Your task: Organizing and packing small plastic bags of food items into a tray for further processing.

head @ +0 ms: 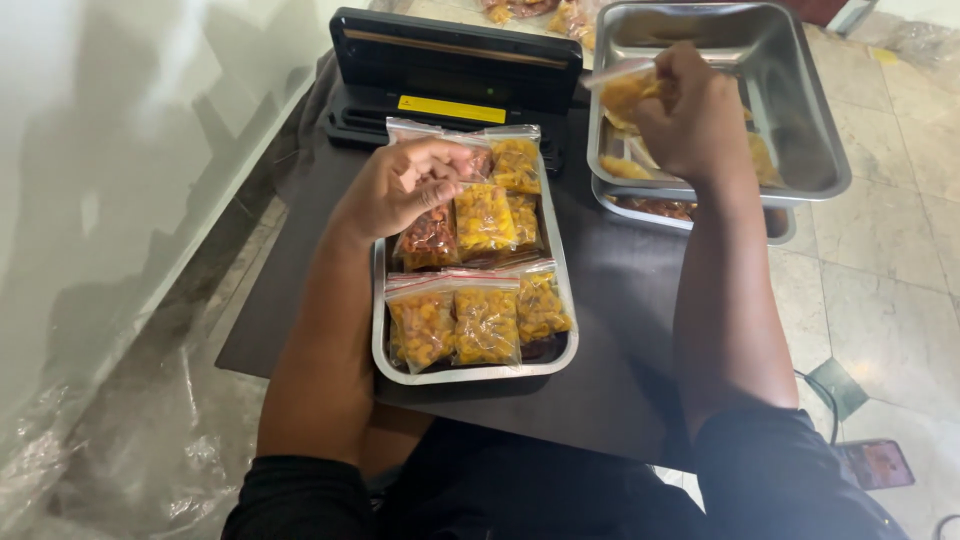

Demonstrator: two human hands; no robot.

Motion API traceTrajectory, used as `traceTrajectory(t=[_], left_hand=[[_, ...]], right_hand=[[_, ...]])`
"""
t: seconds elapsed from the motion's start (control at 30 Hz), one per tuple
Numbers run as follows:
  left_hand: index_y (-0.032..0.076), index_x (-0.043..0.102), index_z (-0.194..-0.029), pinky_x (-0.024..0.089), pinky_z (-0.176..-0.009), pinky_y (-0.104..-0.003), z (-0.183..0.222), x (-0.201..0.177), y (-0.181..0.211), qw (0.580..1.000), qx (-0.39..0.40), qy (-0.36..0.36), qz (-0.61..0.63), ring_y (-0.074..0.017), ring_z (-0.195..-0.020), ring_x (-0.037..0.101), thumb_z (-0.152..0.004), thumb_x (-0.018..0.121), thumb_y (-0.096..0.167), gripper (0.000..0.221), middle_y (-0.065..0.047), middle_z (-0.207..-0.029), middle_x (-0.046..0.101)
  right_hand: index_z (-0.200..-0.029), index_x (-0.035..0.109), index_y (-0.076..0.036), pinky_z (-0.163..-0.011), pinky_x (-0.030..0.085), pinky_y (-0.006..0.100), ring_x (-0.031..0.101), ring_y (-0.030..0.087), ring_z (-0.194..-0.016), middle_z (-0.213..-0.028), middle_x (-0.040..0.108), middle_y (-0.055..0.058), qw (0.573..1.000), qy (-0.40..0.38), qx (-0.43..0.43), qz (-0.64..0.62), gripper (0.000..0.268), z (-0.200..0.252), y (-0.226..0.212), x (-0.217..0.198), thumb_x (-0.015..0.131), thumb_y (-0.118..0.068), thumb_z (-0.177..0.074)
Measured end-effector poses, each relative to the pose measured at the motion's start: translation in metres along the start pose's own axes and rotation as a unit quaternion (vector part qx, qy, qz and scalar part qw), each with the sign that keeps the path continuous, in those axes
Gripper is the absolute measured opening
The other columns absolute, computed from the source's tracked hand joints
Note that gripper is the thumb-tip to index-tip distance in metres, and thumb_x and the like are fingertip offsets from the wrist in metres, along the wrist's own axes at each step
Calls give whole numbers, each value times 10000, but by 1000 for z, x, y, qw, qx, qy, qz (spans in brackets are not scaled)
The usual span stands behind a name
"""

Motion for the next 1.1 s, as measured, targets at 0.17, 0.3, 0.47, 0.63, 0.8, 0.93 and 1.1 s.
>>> traceTrajectory(t=[0.17, 0.3, 0.47, 0.63, 0.8, 0.93, 1.1], left_hand=[[-28, 578, -1422, 462, -705, -277, -4, 4, 9, 999, -8, -24, 43, -208, -872, 653, -923, 797, 342, 658, -200, -992, 712], [-8, 575, -1426, 530, -762, -321, -1, 4, 12, 998, 6, -5, 60, -233, -1016, 681, -882, 850, 235, 656, -214, -1225, 672], [-20, 651, -1331, 550, -703, -308, 5, -7, 25, 1000, -11, 28, 3, -196, -945, 669, -924, 810, 122, 460, -199, -1131, 715], [36, 741, -845, 528, -489, -266, 15, -27, -1, 988, -113, 85, -63, -155, -573, 655, -893, 876, 259, 265, -84, -629, 648], [70, 767, -864, 372, -462, -254, 13, -27, 24, 971, -153, 65, -175, -83, -555, 518, -897, 838, 300, 243, -27, -554, 574], [173, 589, -1206, 522, -543, -264, 12, -26, 21, 930, -306, 41, -200, -164, -545, 694, -800, 794, 204, 456, -76, -718, 731], [126, 525, -1181, 492, -598, -359, 14, -32, 14, 905, -324, 30, -274, -261, -607, 689, -782, 884, 347, 581, -93, -662, 673]], right_hand=[[-1108, 677, -117, -682, 536, 402, 713, 320, -770, -806, 687, 148, 988, 18, -24, -152, 274, 23, -124, -13, 743, -180, -850], [-940, 708, -45, -675, 534, 368, 647, 270, -729, -797, 653, 140, 939, -66, -89, -325, 91, 40, -164, 28, 773, -78, -884], [-1092, 695, -17, -655, 604, 286, 729, 210, -699, -838, 661, 138, 903, -55, -89, -417, 162, 43, -155, 81, 741, -44, -939], [-1329, 374, -30, -497, 530, 237, 670, 177, -521, -746, 682, 118, 872, -158, -44, -462, 432, 52, -160, 86, 630, -16, -981], [-1067, 576, -117, -483, 506, 250, 672, 165, -517, -695, 718, 63, 907, -165, -37, -387, 170, 52, -143, 132, 684, -136, -937], [-1178, 656, -204, -718, 564, 361, 723, 232, -748, -783, 759, 19, 944, -181, -62, -268, 259, 59, -156, 123, 673, -220, -920], [-1166, 732, -142, -711, 584, 437, 741, 359, -766, -775, 761, 127, 955, -233, -113, -147, 251, 53, -167, 63, 694, -222, -931]])
Point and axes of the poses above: each hand's wrist, its own z-axis away from the middle knuckle, its own x-axis out of the palm, y = z × x, the point moved 4 cm from there along -z, towards the middle knuckle
